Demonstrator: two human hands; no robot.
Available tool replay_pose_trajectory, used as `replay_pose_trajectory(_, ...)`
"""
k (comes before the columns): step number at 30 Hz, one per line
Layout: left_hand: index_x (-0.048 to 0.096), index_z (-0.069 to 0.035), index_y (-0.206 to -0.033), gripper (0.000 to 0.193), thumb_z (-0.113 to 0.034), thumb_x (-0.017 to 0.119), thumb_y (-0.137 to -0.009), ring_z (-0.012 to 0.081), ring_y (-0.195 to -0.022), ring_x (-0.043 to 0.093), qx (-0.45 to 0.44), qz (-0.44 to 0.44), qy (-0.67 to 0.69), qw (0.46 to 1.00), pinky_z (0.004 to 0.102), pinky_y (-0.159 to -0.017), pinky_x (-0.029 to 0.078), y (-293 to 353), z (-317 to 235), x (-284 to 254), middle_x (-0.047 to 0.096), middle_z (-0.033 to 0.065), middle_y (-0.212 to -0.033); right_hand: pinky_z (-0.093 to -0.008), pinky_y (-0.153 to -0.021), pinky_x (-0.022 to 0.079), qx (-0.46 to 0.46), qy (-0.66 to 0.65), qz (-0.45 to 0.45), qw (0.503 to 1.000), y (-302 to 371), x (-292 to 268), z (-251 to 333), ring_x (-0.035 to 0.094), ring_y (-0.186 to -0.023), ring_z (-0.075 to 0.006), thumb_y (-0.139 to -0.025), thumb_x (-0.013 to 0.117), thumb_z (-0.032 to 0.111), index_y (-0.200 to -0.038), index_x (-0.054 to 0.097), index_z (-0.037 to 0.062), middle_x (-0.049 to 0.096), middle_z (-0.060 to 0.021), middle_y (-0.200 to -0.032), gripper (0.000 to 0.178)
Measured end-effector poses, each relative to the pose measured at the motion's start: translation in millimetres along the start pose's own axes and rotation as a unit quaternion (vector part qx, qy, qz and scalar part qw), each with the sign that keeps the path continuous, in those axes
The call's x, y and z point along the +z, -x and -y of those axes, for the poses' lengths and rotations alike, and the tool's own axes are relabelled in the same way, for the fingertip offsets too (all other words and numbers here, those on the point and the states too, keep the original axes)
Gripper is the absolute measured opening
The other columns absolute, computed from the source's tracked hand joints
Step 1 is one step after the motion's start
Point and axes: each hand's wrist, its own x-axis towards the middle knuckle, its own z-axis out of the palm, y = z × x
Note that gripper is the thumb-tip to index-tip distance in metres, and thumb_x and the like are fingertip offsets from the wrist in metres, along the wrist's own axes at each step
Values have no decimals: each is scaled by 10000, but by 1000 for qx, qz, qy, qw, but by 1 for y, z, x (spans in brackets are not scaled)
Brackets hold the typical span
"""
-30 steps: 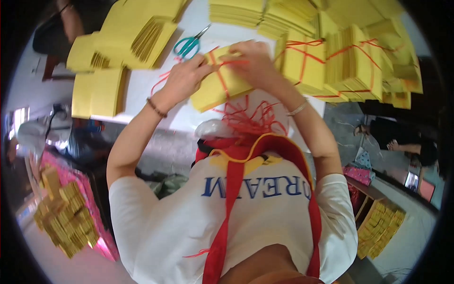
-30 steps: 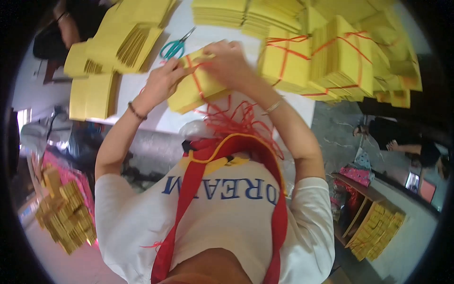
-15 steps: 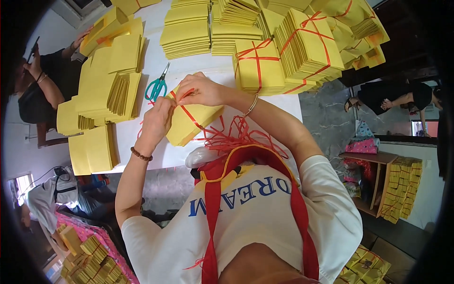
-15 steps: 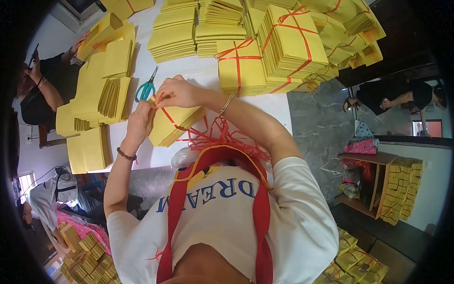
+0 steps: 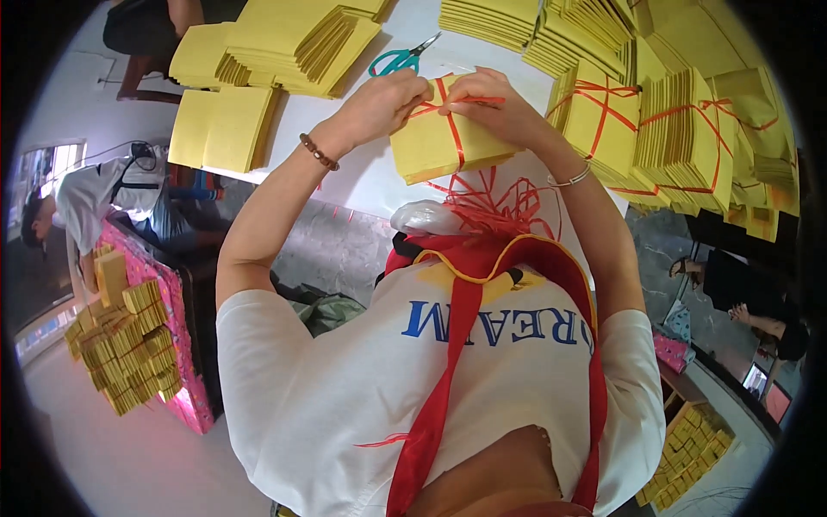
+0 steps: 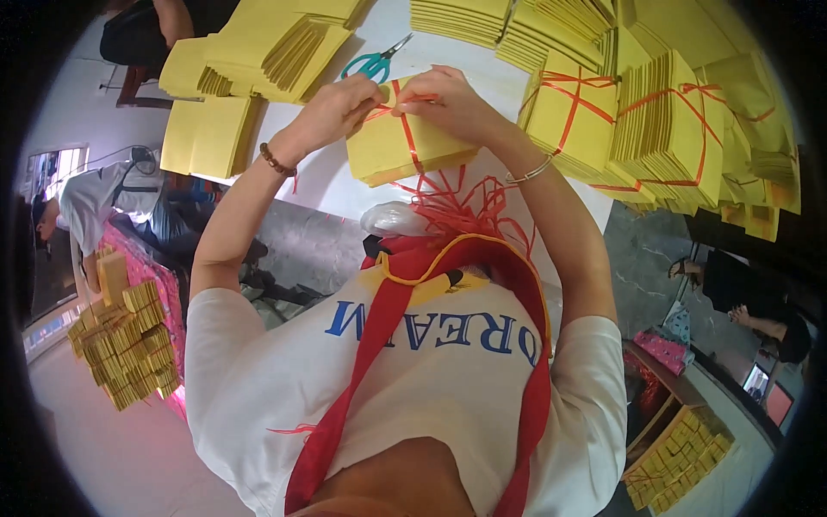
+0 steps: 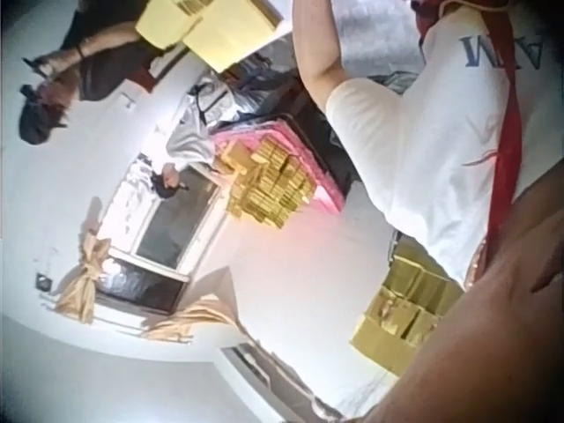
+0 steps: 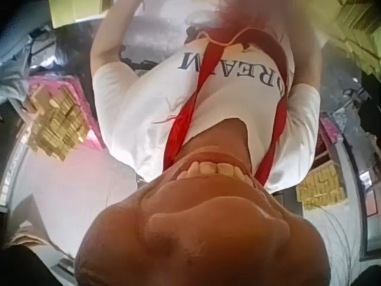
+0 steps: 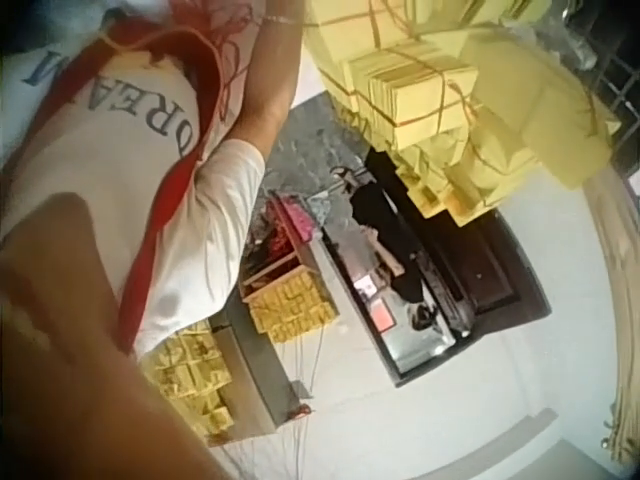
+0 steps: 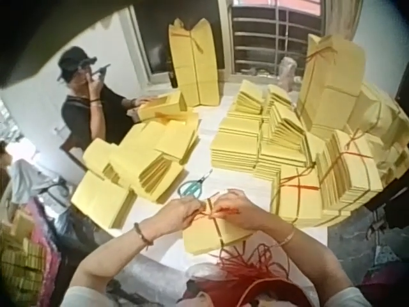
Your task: Bundling stacks of yellow paper using red ribbon and scissors.
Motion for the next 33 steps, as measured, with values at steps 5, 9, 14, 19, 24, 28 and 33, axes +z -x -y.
replay_pose_trajectory(5, 537, -36, -910, 105, -55, 531, -807, 250, -668, 537, -20, -29, -16, 999, 323, -568, 432, 5, -13, -11, 523, 113, -757, -295, -797, 399, 117, -46, 7, 992, -9, 1, 14, 520, -882, -118, -838, 527, 191, -820, 594, 38, 598, -42, -887, 168)
replay_pose_trajectory(9, 559, -55, -965, 179, -94, 541, -791, 268, -727, 572, -149, 103, 144, 973, 329, -645, 448, 1, -27, -47, 597, 138, -777, -285, -721, 430, 168, -151, -36, 973, -9, 10, 7, 517, -789, -140, -817, 550, 174, -827, 599, 15, 594, -56, -801, 167)
replay_pose_trajectory(14, 581, -72, -955, 180, -87, 541, -780, 259, -705, 572, -47, 107, 84, 990, 334, -657, 441, -29, -53, -72, 598, 129, -743, -312, -808, 383, 54, 109, -46, 992, -6, 10, 19, 507, -820, -179, -788, 583, 189, -858, 619, 52, 602, -67, -807, 158)
replay_pose_trajectory(19, 580, -100, -975, 236, -21, 485, -774, 240, -655, 556, 15, 153, 31, 988, 333, -595, 427, -66, -46, -59, 587, 100, -741, -354, -915, 265, 48, 65, -87, 993, -2, 17, 12, 478, -832, -209, -786, 577, 281, -804, 640, 87, 557, -58, -743, 204)
replay_pose_trajectory(24, 582, -81, -894, 198, -9, 483, -738, 219, -658, 533, 119, -200, -232, 944, 341, -592, 413, -64, -55, -57, 583, 53, -785, -351, -943, 240, 119, 43, -54, 990, -3, 11, 14, 463, -864, -171, -804, 562, 280, -764, 645, 94, 530, -29, -689, 207)
replay_pose_trajectory(28, 541, -51, -841, 118, -40, 501, -732, 263, -709, 558, -113, -90, 3, 990, 362, -601, 431, -24, -38, -40, 564, 104, -763, -347, -970, 199, 114, 17, -57, 992, -3, 11, 14, 461, -868, -142, -822, 546, 278, -761, 643, 107, 537, -10, -694, 205)
replay_pose_trajectory(33, 516, -38, -954, 210, -29, 503, -744, 317, -765, 581, -114, -51, 56, 991, 395, -645, 453, -6, -32, 0, 581, 150, -828, -346, -976, 184, 117, 16, -61, 991, -4, 12, 16, 464, -875, -142, -823, 546, 284, -763, 637, 111, 558, -8, -708, 204)
